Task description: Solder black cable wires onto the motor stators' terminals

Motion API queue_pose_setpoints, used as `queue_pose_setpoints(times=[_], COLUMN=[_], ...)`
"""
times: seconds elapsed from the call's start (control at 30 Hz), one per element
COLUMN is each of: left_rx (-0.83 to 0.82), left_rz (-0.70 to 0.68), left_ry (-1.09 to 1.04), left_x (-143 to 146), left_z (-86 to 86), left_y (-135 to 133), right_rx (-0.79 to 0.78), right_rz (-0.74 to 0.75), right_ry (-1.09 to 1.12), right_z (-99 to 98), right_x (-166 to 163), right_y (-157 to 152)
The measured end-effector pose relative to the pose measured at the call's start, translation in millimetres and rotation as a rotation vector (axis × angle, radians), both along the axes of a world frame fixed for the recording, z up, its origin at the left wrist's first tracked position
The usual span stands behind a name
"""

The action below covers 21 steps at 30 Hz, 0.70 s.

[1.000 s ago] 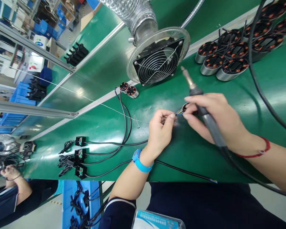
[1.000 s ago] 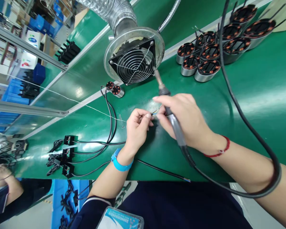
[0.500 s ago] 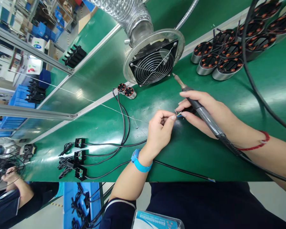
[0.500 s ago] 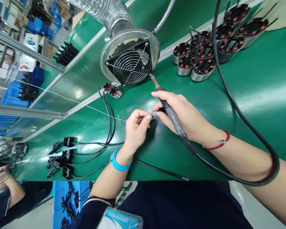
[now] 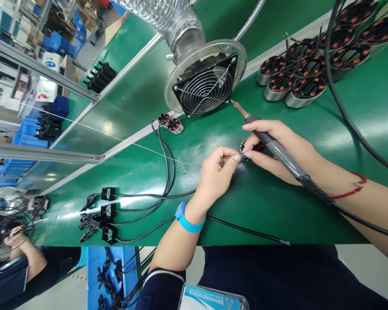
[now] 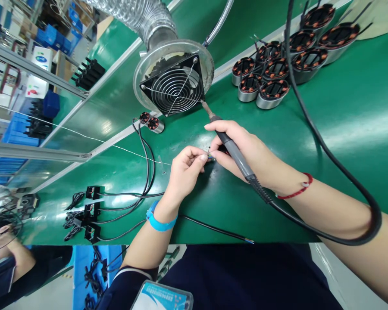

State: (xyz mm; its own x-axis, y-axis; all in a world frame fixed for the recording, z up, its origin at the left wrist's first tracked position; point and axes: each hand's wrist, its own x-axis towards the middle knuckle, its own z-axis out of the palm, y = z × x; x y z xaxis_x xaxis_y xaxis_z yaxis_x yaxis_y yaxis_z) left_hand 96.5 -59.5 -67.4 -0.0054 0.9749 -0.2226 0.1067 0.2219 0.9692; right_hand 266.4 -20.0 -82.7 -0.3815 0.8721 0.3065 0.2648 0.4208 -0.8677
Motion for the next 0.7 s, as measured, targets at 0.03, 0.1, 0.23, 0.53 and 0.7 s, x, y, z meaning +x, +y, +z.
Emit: queue_pose_setpoints(times=[0.03,0.1,0.23,0.53,0.7], left_rx=[-0.038,-0.111,-0.165,-0.132,-0.104], left_rz=[-0.032,-0.078,-0.026,0.016,0.05], left_ry=[-0.022,-0.063,-0.065,-0.012,0.001], left_x=[-1,-3,-5,-6,-4], left_z=[1.7,6.0,12.6,10.1,10.7], left_y=[2,5,10,12,11], right_rx=[-0.015,-0.03,-0.016,0.114,0.132], right_rz=[0.003,0.015,0.027,0.041,-0.101], right_ry=[0.016,0.036,0.012,-0.102,-0.155], right_z=[0.3,0.9,-0.9,-3.6,3.3], right_x=[-1,-2,2,7,-11], right_y=[0,-1,0,5,-1])
